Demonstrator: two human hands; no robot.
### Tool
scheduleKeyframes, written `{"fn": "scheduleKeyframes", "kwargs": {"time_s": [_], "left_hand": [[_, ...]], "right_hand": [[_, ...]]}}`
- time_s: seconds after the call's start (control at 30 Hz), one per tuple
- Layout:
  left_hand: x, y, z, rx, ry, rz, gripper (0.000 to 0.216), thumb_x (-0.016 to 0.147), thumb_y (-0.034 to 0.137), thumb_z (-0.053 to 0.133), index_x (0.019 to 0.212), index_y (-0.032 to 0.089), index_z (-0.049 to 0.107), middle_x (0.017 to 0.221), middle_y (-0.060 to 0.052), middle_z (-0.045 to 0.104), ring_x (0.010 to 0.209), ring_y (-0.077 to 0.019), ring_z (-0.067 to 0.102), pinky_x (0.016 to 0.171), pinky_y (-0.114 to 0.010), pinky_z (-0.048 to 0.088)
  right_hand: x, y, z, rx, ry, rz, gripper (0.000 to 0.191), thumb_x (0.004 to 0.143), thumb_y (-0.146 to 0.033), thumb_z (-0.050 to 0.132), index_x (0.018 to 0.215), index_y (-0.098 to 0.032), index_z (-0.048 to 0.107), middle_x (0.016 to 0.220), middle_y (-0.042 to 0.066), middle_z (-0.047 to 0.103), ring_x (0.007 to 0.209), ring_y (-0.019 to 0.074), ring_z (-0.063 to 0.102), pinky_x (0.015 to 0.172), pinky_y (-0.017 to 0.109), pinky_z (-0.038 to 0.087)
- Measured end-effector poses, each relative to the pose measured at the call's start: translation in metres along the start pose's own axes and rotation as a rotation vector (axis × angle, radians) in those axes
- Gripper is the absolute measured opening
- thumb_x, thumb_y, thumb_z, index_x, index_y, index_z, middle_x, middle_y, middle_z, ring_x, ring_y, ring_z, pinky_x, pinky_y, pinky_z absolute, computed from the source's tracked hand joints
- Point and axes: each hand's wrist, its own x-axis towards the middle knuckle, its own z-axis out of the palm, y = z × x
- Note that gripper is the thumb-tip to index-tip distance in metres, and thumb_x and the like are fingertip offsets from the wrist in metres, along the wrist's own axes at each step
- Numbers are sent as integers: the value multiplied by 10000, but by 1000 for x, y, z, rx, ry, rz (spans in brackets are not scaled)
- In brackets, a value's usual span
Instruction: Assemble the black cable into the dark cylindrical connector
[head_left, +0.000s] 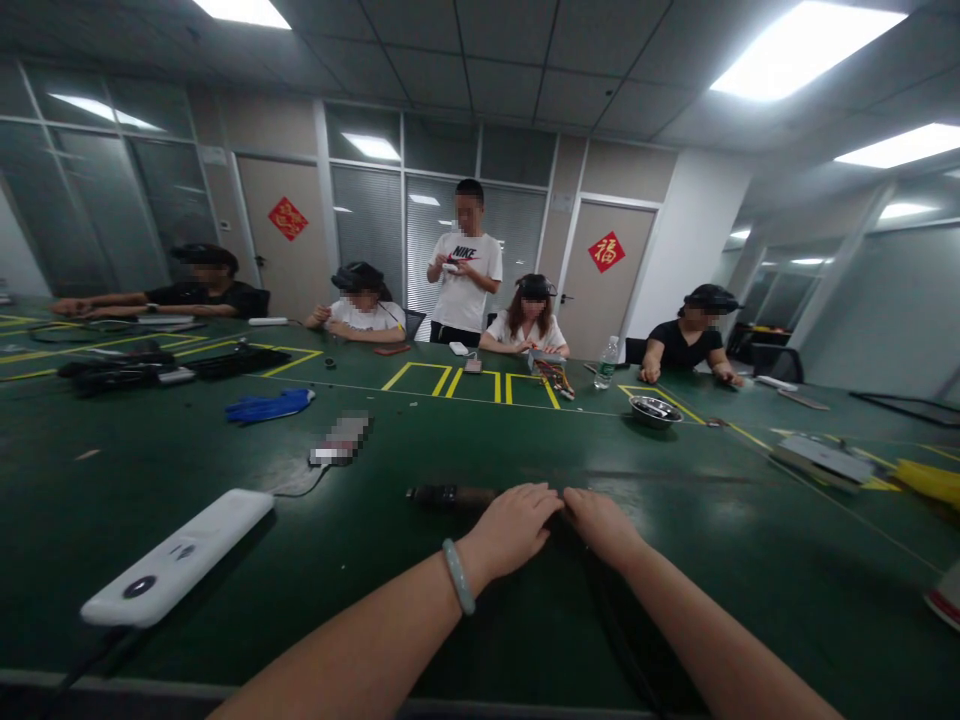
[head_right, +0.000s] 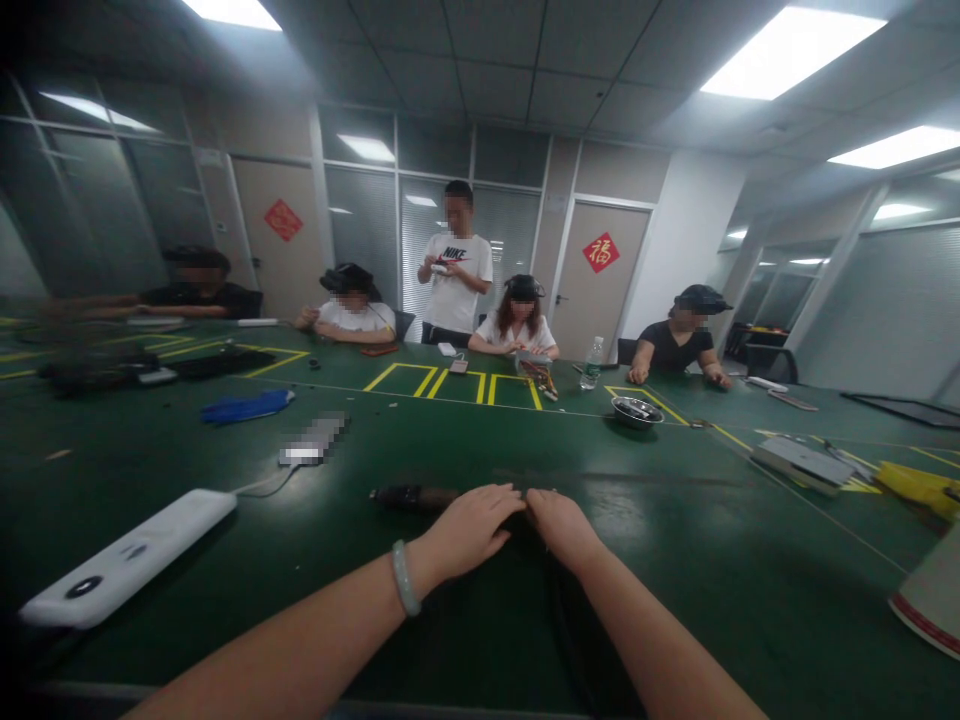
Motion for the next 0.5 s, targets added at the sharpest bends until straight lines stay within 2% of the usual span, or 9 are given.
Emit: {"fn": "scheduleKeyframes", "kwargs": {"time_s": [0.07, 0.13, 0.2, 0.3, 0.4, 0.5], "left_hand": [[-11, -2, -9, -40, -41, 41, 283, 902, 204, 491, 1172, 263, 551, 1237, -15, 584, 1176, -173, 511, 1027, -336, 374], [-20, -6, -13, -92, -107, 66, 243, 910, 230, 484, 1124, 261, 594, 1169, -14, 624, 1095, -168, 568, 974, -314, 419], [-26, -13, -12, -155, -157, 78, 273, 906, 278, 508, 1166, 267, 590, 1206, -12, 616, 1117, -171, 563, 978, -302, 421], [-32, -23, -6, -225, -181, 48, 388, 908, 356, 516, 1289, 283, 515, 1365, -11, 509, 1232, -177, 485, 1047, -312, 367], [-35, -29, -3, -244, -220, -1, 470, 927, 420, 467, 1374, 281, 427, 1449, -28, 406, 1316, -188, 392, 1103, -349, 291], [-36, -32, -2, -236, -257, -34, 523, 942, 476, 401, 1425, 282, 346, 1493, -33, 324, 1387, -210, 261, 1138, -401, 207]], "right_hand": [[1, 0, 0, -3, 25, -38, 158, 920, -183, 418, 916, -177, 576, 897, 67, 651, 876, 197, 607, 788, 290, 418], [3, -2, -1, -7, 40, -32, 138, 908, -175, 432, 906, -178, 569, 895, 65, 642, 889, 200, 596, 802, 295, 405], [6, -3, -3, -5, 39, 7, 129, 901, -176, 435, 905, -181, 564, 901, 66, 640, 895, 200, 593, 799, 291, 398], [8, 5, -5, 0, 33, 97, 119, 897, -190, 432, 904, -187, 550, 926, 70, 642, 895, 195, 597, 778, 280, 395], [-5, 34, -7, -9, 28, 243, 112, 890, -231, 430, 880, -200, 537, 918, 73, 645, 864, 204, 608, 726, 286, 401], [-45, 81, -10, -33, 21, 439, 147, 885, -277, 406, 823, -220, 526, 864, 90, 648, 807, 229, 624, 660, 316, 407]]}}
